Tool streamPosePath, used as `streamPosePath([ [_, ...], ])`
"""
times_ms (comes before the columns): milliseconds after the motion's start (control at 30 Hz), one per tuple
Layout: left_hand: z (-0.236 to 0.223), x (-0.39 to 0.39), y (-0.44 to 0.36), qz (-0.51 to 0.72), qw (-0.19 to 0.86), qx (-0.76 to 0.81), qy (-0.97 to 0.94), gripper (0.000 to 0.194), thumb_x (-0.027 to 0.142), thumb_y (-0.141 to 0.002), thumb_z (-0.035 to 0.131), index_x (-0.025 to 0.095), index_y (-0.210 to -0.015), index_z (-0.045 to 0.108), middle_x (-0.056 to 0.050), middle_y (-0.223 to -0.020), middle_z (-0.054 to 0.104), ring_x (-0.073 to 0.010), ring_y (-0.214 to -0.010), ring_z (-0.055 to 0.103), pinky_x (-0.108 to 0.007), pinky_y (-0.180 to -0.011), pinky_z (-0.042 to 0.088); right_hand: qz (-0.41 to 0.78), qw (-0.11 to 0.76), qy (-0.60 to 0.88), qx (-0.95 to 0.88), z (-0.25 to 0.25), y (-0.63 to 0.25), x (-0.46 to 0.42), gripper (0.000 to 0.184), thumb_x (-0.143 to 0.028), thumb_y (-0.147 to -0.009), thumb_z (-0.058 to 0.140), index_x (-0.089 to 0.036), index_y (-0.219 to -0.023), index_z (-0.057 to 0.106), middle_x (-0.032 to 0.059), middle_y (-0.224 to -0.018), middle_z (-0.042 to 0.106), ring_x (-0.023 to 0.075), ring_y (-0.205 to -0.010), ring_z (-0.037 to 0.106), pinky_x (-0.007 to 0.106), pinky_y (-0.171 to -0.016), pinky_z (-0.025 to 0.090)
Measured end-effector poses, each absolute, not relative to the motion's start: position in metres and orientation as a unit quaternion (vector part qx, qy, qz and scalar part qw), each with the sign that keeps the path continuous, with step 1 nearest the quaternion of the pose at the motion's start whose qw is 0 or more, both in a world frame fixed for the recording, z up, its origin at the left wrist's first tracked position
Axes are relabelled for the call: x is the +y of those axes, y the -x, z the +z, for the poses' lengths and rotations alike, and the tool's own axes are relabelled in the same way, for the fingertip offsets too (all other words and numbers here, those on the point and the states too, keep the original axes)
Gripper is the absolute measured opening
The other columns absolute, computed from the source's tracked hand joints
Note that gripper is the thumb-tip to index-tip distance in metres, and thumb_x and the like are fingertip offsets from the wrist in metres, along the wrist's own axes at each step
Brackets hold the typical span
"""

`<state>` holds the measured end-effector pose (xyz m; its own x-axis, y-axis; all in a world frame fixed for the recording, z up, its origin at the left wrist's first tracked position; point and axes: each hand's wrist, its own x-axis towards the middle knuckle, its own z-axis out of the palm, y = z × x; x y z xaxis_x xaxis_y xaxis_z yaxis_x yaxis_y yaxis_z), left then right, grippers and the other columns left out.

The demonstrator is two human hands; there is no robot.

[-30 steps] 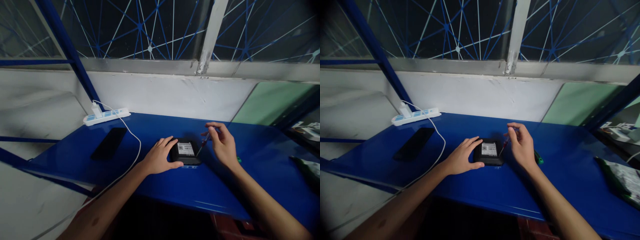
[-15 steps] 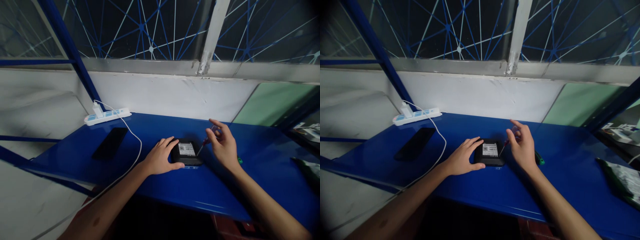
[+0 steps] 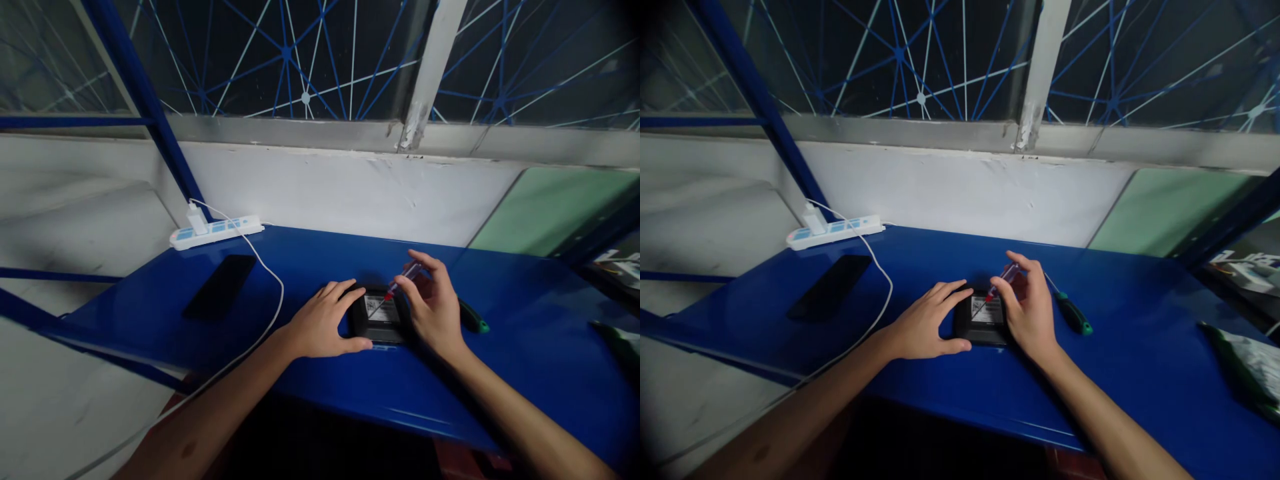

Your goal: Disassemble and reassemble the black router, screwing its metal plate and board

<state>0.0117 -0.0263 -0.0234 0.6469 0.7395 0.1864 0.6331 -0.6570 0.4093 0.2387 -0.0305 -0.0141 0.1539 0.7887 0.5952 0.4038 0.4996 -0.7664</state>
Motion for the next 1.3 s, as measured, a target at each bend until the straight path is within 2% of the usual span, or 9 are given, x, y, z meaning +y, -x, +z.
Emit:
streamPosePath([
  [467, -0.020, -0.028, -0.013, 0.172, 0.157, 0.387, -0.892, 0.095, 0.075, -0.079, 0.066, 0.024, -0.153, 0.037, -0.013, -0.161, 0.036, -0.0400, -0.145, 0.035, -0.059, -0.118, 0.032, 0.168, 0.585, 0.455, -0.650, -0.014, -0.234, -0.035, 0.036, -0.033, -0.091, 0.068, -0.030, -0.125, 0.058, 0.0032, -0.105, 0.058, 0.0185, -0.084, 0.064, 0.039, -0.077, 0.057],
  [667, -0.021, -0.028, -0.013, 0.172, 0.165, 0.387, -0.891, 0.094, 0.075, -0.078, 0.067, 0.025, -0.153, 0.038, -0.013, -0.161, 0.035, -0.0412, -0.145, 0.035, -0.060, -0.117, 0.032, 0.172, 0.600, 0.415, -0.661, -0.011, -0.237, -0.032, 0.018, -0.035, -0.093, 0.065, -0.031, -0.111, 0.064, 0.0016, -0.102, 0.057, 0.0145, -0.072, 0.060, 0.035, -0.068, 0.055],
  [800, -0.021, -0.027, -0.012, 0.177, 0.164, 0.386, -0.890, 0.093, 0.074, -0.078, 0.068, 0.025, -0.152, 0.039, -0.013, -0.160, 0.037, -0.0389, -0.144, 0.036, -0.057, -0.118, 0.032, 0.158, 0.614, 0.411, -0.655, -0.006, -0.238, -0.032, 0.008, -0.033, -0.093, 0.067, -0.028, -0.098, 0.067, 0.0011, -0.095, 0.062, 0.0155, -0.074, 0.061, 0.033, -0.068, 0.054],
  [867, -0.022, -0.027, -0.012, 0.180, 0.165, 0.384, -0.891, 0.093, 0.074, -0.079, 0.067, 0.025, -0.152, 0.039, -0.013, -0.160, 0.037, -0.0380, -0.144, 0.036, -0.057, -0.118, 0.033, 0.163, 0.614, 0.418, -0.649, -0.004, -0.238, -0.034, 0.010, -0.034, -0.092, 0.068, -0.028, -0.100, 0.068, 0.0010, -0.093, 0.065, 0.0155, -0.073, 0.063, 0.033, -0.068, 0.055],
  [933, -0.022, -0.026, -0.012, 0.178, 0.166, 0.383, -0.891, 0.093, 0.074, -0.079, 0.068, 0.025, -0.152, 0.039, -0.013, -0.160, 0.037, -0.0378, -0.144, 0.036, -0.057, -0.118, 0.033, 0.186, 0.613, 0.427, -0.638, -0.003, -0.237, -0.035, 0.018, -0.034, -0.092, 0.067, -0.028, -0.109, 0.067, 0.0012, -0.094, 0.069, 0.0160, -0.073, 0.066, 0.034, -0.070, 0.057],
  [1067, -0.022, -0.026, -0.013, 0.175, 0.167, 0.386, -0.890, 0.094, 0.073, -0.078, 0.069, 0.024, -0.152, 0.040, -0.012, -0.160, 0.037, -0.0377, -0.144, 0.036, -0.056, -0.118, 0.034, 0.235, 0.600, 0.437, -0.627, -0.002, -0.237, -0.039, 0.026, -0.036, -0.097, 0.058, -0.028, -0.122, 0.062, 0.0056, -0.111, 0.074, 0.0184, -0.081, 0.073, 0.039, -0.078, 0.060],
  [1167, -0.021, -0.027, -0.013, 0.174, 0.167, 0.387, -0.890, 0.094, 0.074, -0.078, 0.068, 0.024, -0.152, 0.040, -0.013, -0.160, 0.037, -0.0389, -0.145, 0.035, -0.058, -0.118, 0.033, 0.249, 0.591, 0.434, -0.633, -0.002, -0.237, -0.038, 0.024, -0.038, -0.099, 0.055, -0.027, -0.119, 0.063, 0.0067, -0.117, 0.071, 0.0186, -0.083, 0.074, 0.038, -0.076, 0.060],
  [1300, -0.021, -0.027, -0.013, 0.180, 0.168, 0.385, -0.889, 0.094, 0.074, -0.077, 0.068, 0.024, -0.152, 0.040, -0.013, -0.160, 0.037, -0.0397, -0.144, 0.036, -0.059, -0.117, 0.033, 0.220, 0.611, 0.424, -0.631, -0.005, -0.238, -0.034, 0.016, -0.038, -0.094, 0.064, -0.026, -0.105, 0.064, 0.0021, -0.101, 0.065, 0.0144, -0.071, 0.069, 0.033, -0.067, 0.059],
])
